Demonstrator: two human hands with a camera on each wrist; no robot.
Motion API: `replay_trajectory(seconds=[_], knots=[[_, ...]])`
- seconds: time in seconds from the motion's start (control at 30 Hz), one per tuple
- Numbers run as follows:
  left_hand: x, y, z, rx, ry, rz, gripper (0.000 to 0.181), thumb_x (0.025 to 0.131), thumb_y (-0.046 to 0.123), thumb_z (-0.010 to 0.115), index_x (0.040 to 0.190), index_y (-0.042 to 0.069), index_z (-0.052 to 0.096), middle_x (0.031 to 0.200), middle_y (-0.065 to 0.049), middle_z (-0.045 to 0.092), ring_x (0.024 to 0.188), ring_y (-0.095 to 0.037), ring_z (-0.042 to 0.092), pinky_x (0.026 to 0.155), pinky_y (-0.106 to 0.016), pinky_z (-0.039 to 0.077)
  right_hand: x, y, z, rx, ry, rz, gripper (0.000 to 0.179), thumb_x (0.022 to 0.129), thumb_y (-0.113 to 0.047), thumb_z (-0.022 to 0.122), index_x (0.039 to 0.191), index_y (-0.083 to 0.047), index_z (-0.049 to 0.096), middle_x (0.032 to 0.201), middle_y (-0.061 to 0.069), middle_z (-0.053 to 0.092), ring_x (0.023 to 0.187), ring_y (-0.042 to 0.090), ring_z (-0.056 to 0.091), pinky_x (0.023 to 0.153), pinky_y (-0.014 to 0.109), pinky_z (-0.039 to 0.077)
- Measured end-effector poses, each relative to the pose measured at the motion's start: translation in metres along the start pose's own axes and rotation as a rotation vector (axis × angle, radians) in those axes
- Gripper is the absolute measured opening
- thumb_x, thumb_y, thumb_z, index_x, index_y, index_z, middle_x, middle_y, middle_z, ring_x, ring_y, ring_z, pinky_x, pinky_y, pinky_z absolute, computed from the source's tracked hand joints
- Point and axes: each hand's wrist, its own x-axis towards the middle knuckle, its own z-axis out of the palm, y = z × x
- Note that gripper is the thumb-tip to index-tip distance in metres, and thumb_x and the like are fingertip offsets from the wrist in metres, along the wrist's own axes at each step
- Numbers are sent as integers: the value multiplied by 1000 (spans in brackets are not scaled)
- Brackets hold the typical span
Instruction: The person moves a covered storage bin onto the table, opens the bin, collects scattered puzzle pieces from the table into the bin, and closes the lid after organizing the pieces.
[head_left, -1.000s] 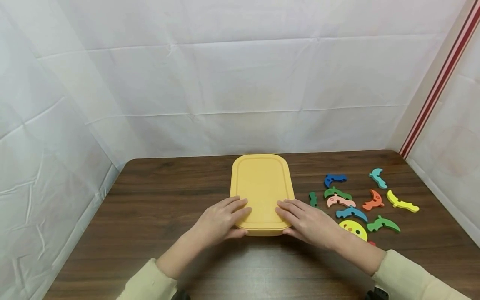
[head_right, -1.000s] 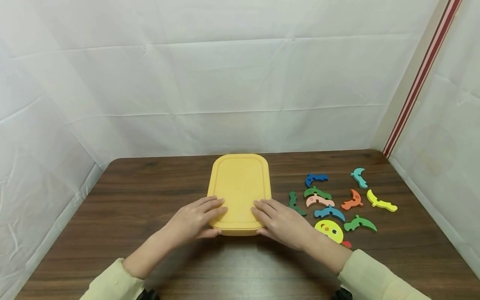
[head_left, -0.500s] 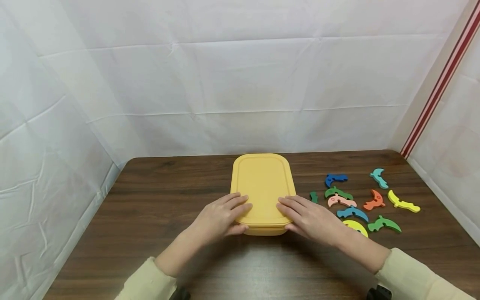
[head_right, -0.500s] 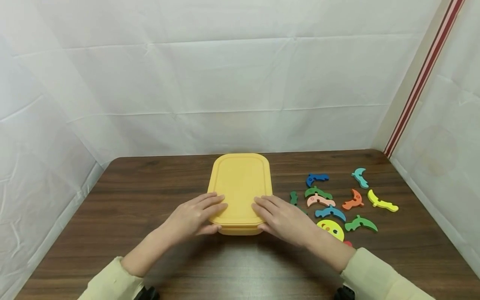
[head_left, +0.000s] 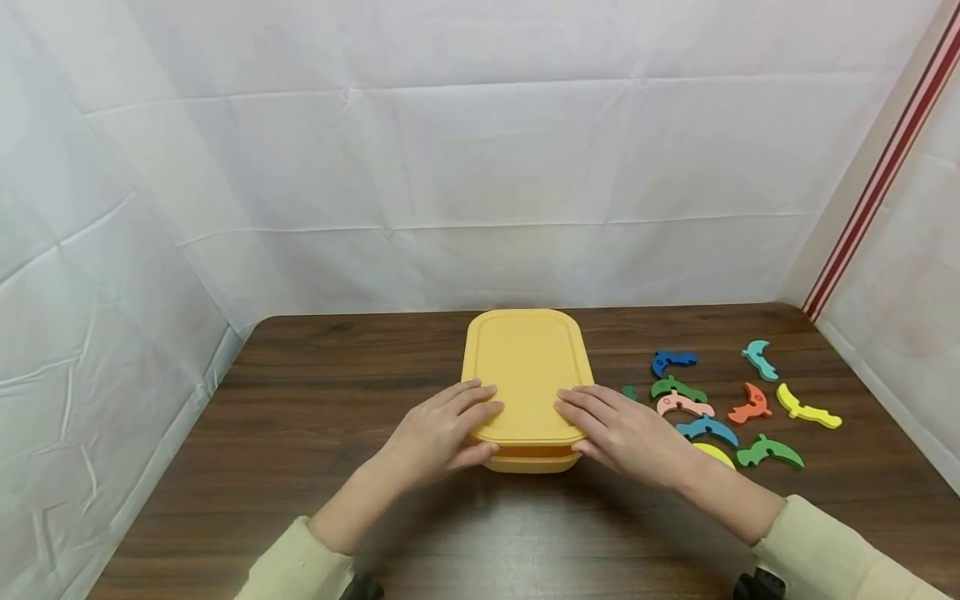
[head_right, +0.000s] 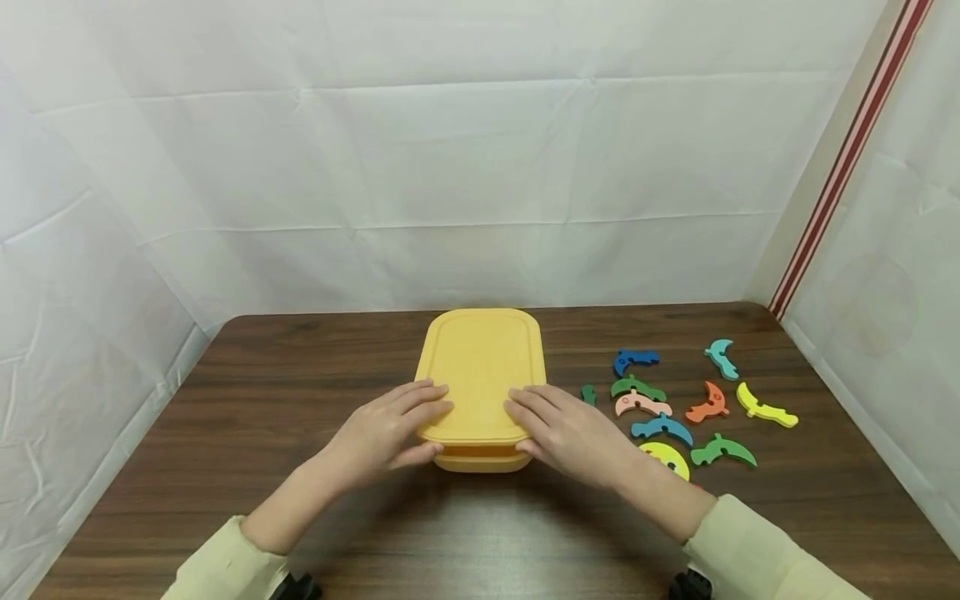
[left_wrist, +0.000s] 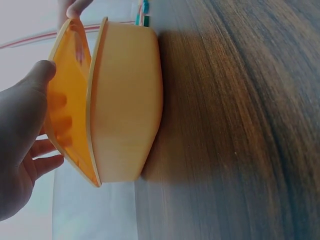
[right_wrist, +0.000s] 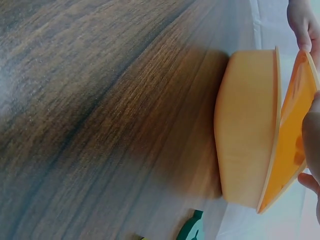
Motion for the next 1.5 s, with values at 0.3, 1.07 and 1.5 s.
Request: replay_trajectory(seconds=[0.3,1.07,1.5], knots=[[-1,-1,-3,-53,64,-4,42,85,41,61,116,13,61,123,-4,58,121,-23,50,99,-35,43,2,1,-4,-15,-22,5,52,100,-41,29,129,-6,51,129,9,54,116,24,51,92,36,48],[4,-22,-13,-665,222,-455,18,86,12,63,103,7,66,104,-1,65,94,-13,61,80,-31,54,5,5,-8,6,21,-1,51,100,-40,28,129,-5,51,128,8,55,116,23,51,92,37,48],[13,-36,-8,-1122,105,-905,31,92,16,56,118,0,56,116,-19,57,99,-27,60,86,-40,52,8,8,-8,15,70,-21,50,100,-39,28,126,-4,53,126,9,56,114,24,53,89,37,49]])
